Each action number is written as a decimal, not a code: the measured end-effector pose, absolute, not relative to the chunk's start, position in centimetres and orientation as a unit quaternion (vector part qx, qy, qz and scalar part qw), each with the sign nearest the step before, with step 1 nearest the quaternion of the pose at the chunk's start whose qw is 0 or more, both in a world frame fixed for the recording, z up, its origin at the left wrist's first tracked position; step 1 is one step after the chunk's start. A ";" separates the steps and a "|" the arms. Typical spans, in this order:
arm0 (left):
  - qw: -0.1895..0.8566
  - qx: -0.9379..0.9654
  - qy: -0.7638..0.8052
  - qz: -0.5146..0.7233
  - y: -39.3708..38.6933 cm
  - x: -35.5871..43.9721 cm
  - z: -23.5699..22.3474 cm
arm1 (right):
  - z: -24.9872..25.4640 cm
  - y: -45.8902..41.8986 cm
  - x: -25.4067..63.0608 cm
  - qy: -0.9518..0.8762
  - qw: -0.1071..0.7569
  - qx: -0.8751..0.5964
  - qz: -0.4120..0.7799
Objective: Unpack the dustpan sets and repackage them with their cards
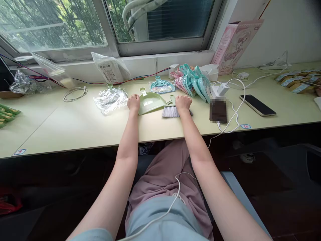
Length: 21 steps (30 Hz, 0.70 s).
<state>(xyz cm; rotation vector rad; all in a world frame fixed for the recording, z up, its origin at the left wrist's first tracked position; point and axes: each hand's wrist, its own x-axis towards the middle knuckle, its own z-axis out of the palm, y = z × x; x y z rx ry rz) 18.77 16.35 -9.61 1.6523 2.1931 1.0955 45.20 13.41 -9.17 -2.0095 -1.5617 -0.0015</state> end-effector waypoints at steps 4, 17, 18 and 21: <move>0.068 0.568 0.759 0.311 15.7 19.4 -8.8 | -9.3 13.6 45.6 -0.604 0.246 -0.757 -0.025; 0.108 0.464 0.718 0.507 16.5 18.5 -9.5 | -10.4 14.4 46.2 -0.595 0.256 -0.761 -0.022; 0.107 0.442 0.701 0.549 16.7 18.4 -9.6 | -10.3 14.3 46.2 -0.606 0.277 -0.745 -0.031; 0.109 0.380 0.663 0.636 17.3 17.8 -9.8 | -9.8 13.9 45.7 -0.671 0.349 -0.651 -0.058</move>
